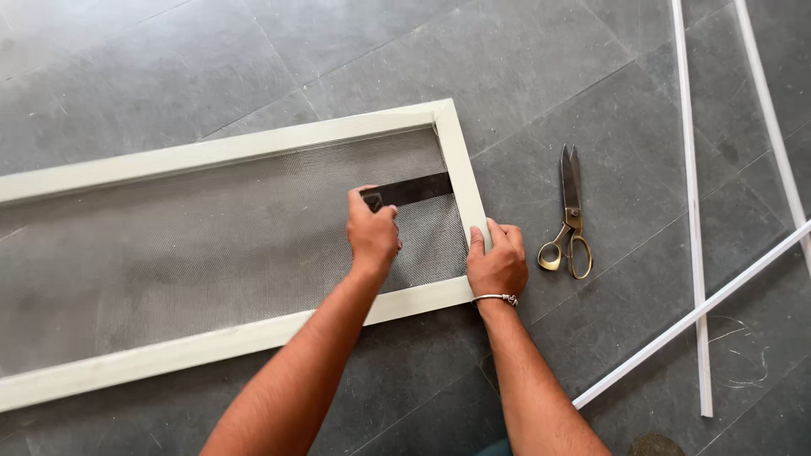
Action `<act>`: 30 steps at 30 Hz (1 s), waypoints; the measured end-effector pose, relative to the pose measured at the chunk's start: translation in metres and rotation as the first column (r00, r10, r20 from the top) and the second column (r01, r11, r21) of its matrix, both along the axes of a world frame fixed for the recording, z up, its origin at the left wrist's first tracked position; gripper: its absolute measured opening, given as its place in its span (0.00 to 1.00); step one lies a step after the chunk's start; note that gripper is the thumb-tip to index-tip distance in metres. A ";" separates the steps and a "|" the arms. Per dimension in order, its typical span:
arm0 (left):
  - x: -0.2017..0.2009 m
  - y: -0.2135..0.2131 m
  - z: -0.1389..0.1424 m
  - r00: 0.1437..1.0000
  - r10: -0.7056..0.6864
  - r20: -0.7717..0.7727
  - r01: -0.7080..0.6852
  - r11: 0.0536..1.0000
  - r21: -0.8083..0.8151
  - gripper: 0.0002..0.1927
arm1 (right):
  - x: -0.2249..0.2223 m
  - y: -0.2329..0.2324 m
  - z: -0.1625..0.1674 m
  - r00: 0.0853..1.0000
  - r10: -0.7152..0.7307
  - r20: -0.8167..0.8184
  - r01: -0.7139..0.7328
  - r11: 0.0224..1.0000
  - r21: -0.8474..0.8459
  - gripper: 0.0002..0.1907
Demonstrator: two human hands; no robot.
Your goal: The person sits on the floor and fits a mesh sheet over a rectangular screen frame, then presses a dark spline strip into the frame groove with a handheld pressing tool to hold the mesh. They trim the excess mesh along one edge with scissors and continue pressing the spline along the frame edges.
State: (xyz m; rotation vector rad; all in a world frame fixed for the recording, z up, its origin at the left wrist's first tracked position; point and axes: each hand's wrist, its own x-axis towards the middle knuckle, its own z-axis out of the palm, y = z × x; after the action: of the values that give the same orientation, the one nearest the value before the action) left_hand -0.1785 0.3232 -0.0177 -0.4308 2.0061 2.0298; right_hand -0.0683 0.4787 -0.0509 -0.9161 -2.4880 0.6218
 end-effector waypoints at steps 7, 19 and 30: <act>-0.058 -0.013 -0.014 0.998 0.000 0.066 -0.001 1.000 0.008 0.12 | 0.001 -0.001 0.007 1.000 -0.013 0.016 0.014 0.999 -0.048 0.19; -0.068 0.030 -0.050 0.911 -0.015 -0.412 -0.149 0.920 -0.363 0.16 | -0.002 -0.005 0.000 0.999 -0.035 0.017 0.035 0.999 -0.014 0.19; -0.104 0.014 0.011 0.999 -0.011 0.033 0.012 0.999 -0.031 0.16 | -0.004 -0.006 0.001 0.998 -0.059 0.015 0.059 0.998 -0.009 0.19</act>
State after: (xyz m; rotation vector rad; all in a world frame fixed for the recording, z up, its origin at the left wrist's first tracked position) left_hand -0.2829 0.3368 -0.0070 -0.4546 2.0192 1.9736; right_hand -0.0718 0.4722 -0.0498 -0.9975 -2.4635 0.6105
